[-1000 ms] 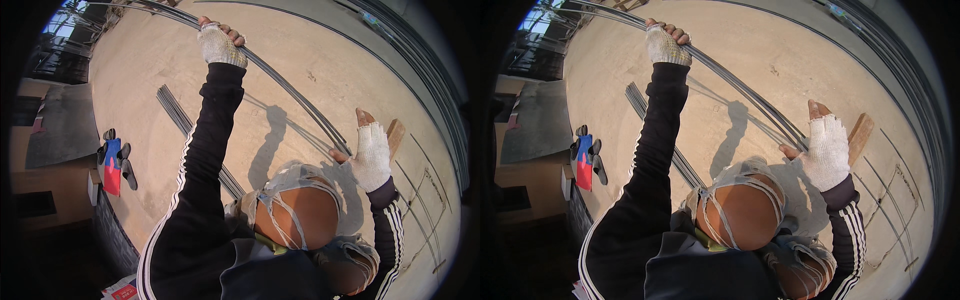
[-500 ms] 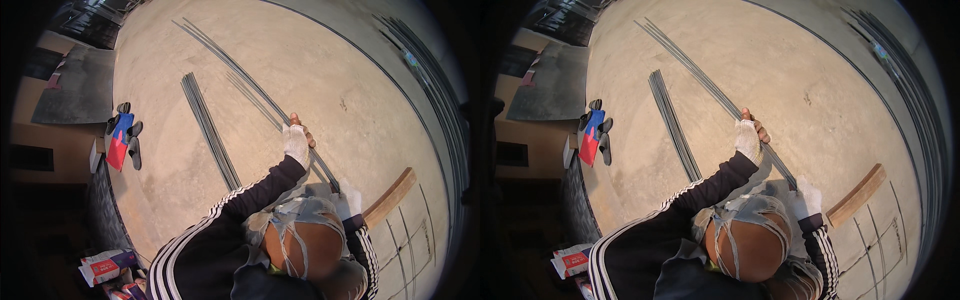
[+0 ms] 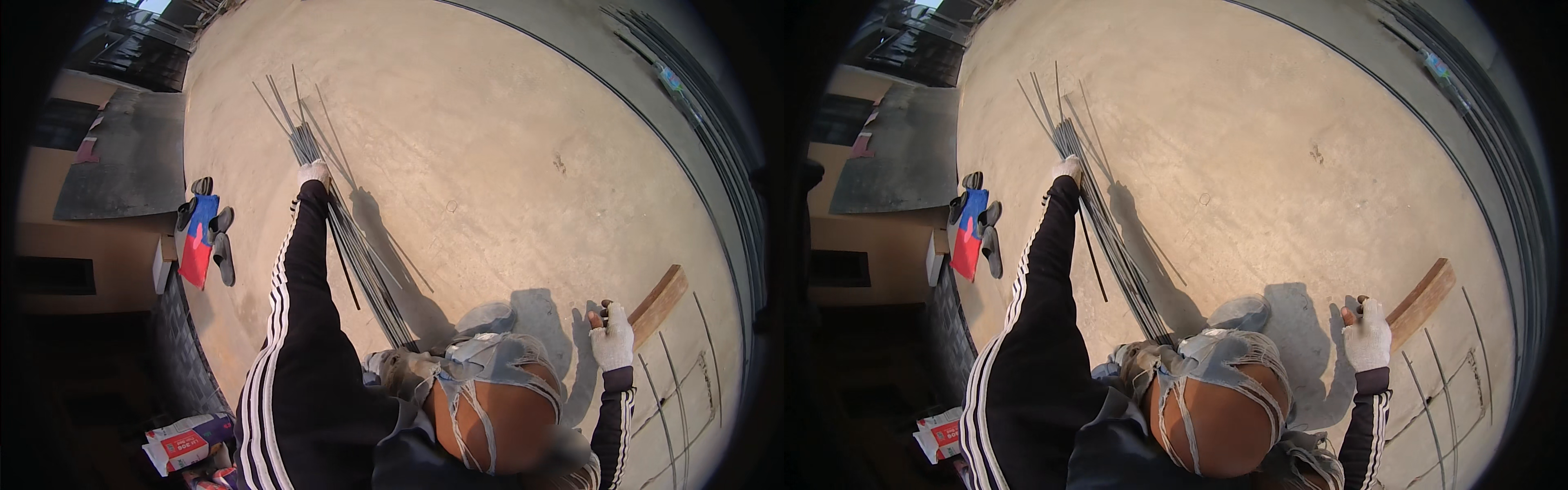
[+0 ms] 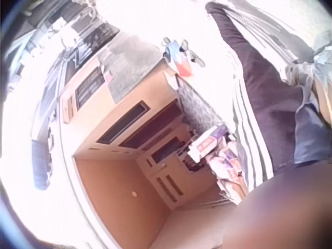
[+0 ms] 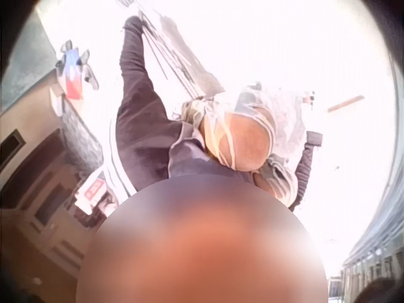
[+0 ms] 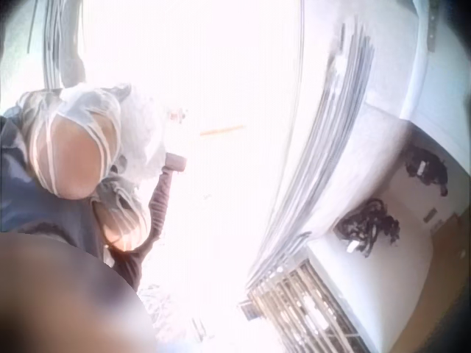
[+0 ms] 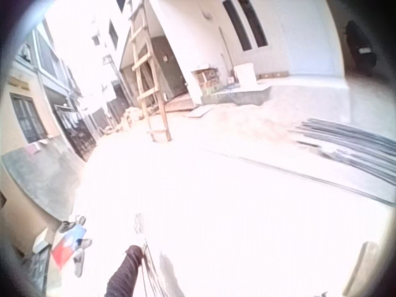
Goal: The person uses an angle grinder to cut steel rods on a wooden block, then bends the cut pieces by hand and aligns them on the floor. The person repeats the cutting and bending process multiple times.
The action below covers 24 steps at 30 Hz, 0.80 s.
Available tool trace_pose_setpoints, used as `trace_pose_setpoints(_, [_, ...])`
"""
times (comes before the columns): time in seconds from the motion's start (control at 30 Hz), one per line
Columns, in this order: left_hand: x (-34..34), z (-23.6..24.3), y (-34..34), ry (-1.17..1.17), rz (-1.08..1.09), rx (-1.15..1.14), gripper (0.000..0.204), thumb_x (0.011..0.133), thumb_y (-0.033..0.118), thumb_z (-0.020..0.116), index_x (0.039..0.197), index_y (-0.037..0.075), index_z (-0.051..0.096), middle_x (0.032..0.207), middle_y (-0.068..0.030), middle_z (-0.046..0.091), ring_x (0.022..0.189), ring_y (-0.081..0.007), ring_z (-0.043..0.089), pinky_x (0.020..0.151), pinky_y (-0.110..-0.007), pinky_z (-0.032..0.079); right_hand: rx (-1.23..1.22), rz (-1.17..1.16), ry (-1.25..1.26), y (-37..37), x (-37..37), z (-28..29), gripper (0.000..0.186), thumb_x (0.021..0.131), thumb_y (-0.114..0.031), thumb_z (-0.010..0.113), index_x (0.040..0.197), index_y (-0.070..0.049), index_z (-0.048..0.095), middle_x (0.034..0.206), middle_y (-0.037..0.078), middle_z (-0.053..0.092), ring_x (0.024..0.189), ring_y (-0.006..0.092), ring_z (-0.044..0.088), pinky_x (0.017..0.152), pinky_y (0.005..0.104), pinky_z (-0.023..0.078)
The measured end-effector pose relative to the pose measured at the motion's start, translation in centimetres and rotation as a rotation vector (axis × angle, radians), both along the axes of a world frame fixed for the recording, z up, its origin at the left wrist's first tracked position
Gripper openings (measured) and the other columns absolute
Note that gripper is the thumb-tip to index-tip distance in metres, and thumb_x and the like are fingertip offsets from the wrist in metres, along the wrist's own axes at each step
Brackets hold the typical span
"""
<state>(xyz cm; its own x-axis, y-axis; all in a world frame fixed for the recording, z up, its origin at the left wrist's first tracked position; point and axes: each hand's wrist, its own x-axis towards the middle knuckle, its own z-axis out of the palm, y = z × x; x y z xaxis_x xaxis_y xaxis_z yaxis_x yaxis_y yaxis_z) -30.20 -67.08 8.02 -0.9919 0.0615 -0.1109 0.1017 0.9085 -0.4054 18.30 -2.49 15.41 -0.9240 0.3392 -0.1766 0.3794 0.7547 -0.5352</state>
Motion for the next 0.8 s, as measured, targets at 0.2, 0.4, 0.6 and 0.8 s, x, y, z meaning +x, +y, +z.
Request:
trace_pose_setpoints(0.2, [8.5, -2.5, -10.1, 0.219, 0.639, 0.404, 0.046, 0.096, 0.036, 0.051, 0.106, -0.002, 0.075, 0.104, -0.0317, 0.072, 0.106, -0.0455, 0.07, 0.091, -0.053, 0.056, 0.043, -0.137, -0.115, 3.6, 7.5, -2.2, 0.022, 0.094, -0.013, 0.071, 0.108, 0.001, 0.059, 0.094, 0.026, 0.065, 0.091, 0.0457, 0.066, 0.075, 0.0464, 0.053])
trace_pose_setpoints(0.4, [20.9, -6.3, -5.5, 0.305, 0.765, 0.414, 0.039, 0.1, 0.034, 0.059, 0.107, -0.003, 0.066, 0.099, -0.0318, 0.072, 0.101, -0.0486, 0.071, 0.084, -0.055, 0.056, 0.076, -0.111, -0.134, 4.7, 12.3, -4.2, 0.02, 0.097, -0.016, 0.068, 0.099, 0.001, 0.058, 0.09, 0.024, 0.065, 0.086, 0.0453, 0.065, 0.072, 0.046, 0.051])
trace_pose_setpoints(0.6, [30.7, -7.1, -0.9, 0.119, 0.859, 0.411, 0.034, 0.1, 0.025, 0.058, 0.118, -0.002, 0.05, 0.095, -0.0282, 0.073, 0.093, -0.0474, 0.072, 0.078, -0.053, 0.055, 0.068, -0.251, -0.401, 5.3, 15.1, -2.6, 0.022, 0.088, -0.012, 0.072, 0.102, -0.002, 0.059, 0.089, 0.024, 0.065, 0.083, 0.0447, 0.067, 0.07, 0.0515, 0.052])
trace_pose_setpoints(0.8, [34.0, -5.2, -1.4, 0.002, 0.74, 0.353, 0.045, 0.106, 0.043, 0.055, 0.116, -0.001, 0.055, 0.103, -0.0306, 0.07, 0.099, -0.0502, 0.067, 0.081, -0.054, 0.051, 0.115, -0.283, -0.37, 5.3, 15.0, -1.2, 0.032, 0.089, -0.021, 0.072, 0.114, -0.004, 0.063, 0.103, 0.026, 0.07, 0.094, 0.0458, 0.069, 0.078, 0.0529, 0.054])
